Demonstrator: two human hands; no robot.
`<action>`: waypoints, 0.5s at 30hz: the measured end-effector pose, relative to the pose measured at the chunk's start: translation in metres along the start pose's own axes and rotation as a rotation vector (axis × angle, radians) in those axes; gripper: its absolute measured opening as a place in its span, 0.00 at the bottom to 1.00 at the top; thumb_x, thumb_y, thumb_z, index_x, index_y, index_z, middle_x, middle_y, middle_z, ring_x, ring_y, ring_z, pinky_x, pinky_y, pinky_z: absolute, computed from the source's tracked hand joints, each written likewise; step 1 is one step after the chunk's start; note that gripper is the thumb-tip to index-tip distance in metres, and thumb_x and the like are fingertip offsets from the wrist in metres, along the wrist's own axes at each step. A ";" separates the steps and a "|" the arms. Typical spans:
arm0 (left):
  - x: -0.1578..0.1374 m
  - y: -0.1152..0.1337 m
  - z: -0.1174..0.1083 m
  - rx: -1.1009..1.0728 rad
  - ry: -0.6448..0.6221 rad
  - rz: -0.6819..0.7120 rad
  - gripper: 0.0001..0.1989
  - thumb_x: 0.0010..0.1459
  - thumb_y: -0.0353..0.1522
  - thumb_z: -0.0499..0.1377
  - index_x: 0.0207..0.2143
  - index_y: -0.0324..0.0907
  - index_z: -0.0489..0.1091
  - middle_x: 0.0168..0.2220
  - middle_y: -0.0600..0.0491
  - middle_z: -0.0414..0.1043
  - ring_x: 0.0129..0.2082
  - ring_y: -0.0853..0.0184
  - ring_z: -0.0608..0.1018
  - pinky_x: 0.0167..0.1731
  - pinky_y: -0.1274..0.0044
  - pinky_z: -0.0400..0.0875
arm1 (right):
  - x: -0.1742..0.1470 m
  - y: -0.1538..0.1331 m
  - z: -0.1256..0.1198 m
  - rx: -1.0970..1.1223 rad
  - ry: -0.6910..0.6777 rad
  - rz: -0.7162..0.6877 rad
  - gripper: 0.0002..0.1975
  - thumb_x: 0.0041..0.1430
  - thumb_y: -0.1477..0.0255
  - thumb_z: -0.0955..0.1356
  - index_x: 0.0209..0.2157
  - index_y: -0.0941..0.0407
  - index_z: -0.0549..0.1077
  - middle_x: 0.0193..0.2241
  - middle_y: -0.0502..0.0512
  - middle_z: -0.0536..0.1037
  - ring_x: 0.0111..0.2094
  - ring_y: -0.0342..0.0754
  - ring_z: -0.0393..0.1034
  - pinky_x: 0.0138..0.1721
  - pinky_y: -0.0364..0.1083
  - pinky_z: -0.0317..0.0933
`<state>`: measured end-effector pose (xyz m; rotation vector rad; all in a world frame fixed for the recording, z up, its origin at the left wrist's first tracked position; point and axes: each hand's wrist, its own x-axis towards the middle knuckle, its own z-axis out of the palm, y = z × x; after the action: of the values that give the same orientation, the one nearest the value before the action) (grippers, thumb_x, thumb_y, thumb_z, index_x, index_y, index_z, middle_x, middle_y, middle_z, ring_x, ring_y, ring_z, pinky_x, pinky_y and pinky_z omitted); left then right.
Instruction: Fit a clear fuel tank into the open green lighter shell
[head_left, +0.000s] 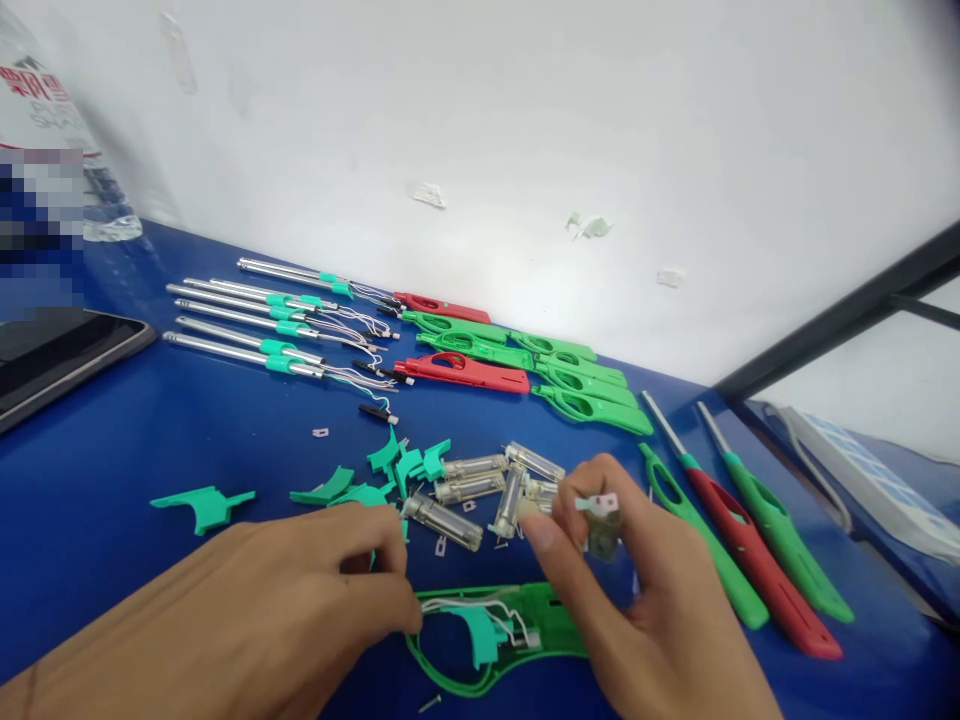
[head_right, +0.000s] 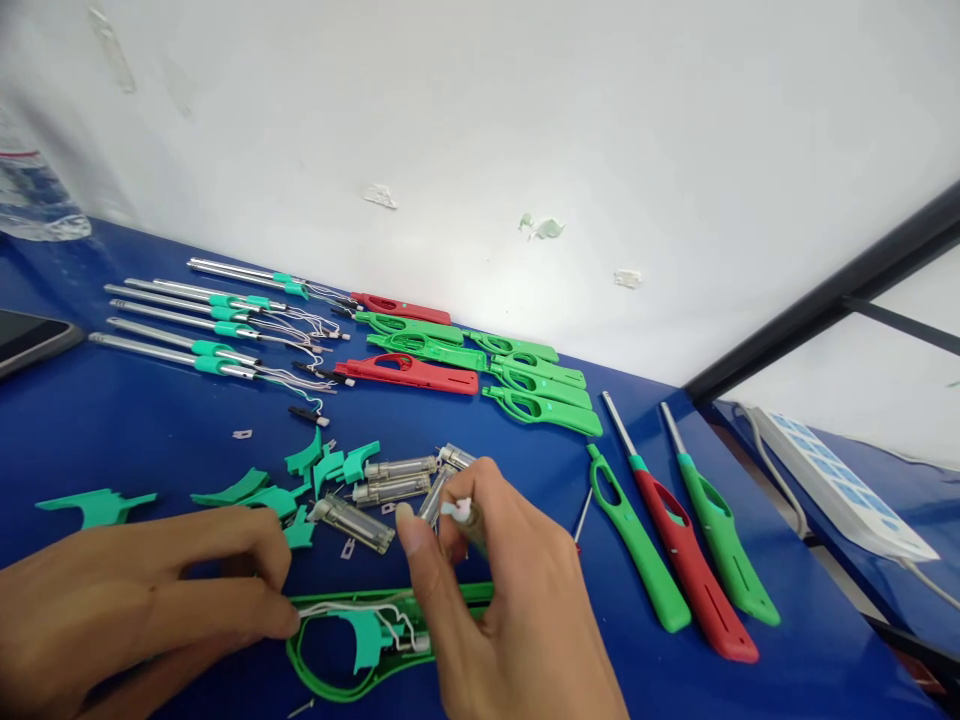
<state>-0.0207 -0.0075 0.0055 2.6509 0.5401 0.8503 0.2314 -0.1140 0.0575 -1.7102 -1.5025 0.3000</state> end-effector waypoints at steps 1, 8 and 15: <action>0.002 0.001 -0.002 0.021 -0.025 0.031 0.12 0.74 0.31 0.59 0.44 0.57 0.82 0.37 0.63 0.79 0.22 0.75 0.76 0.25 0.82 0.70 | -0.001 0.000 -0.003 -0.029 0.008 0.002 0.18 0.88 0.64 0.71 0.38 0.45 0.65 0.28 0.40 0.71 0.26 0.45 0.70 0.20 0.42 0.58; 0.012 0.013 0.013 0.138 0.073 -0.034 0.09 0.74 0.43 0.71 0.54 0.57 0.87 0.40 0.54 0.84 0.39 0.59 0.84 0.40 0.75 0.80 | 0.002 0.028 -0.033 -0.180 -0.317 -0.095 0.04 0.80 0.65 0.79 0.51 0.39 0.87 0.27 0.38 0.83 0.21 0.45 0.76 0.24 0.41 0.70; 0.037 0.022 0.030 0.179 0.107 -0.005 0.13 0.75 0.47 0.72 0.57 0.56 0.87 0.46 0.50 0.86 0.52 0.52 0.84 0.57 0.67 0.85 | 0.009 0.036 -0.031 -0.223 -0.537 -0.169 0.13 0.79 0.76 0.75 0.45 0.41 0.90 0.39 0.44 0.95 0.37 0.53 0.94 0.38 0.46 0.82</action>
<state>0.0310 -0.0154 0.0091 2.7746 0.6784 0.9890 0.2797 -0.1172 0.0543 -1.7411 -2.1250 0.5502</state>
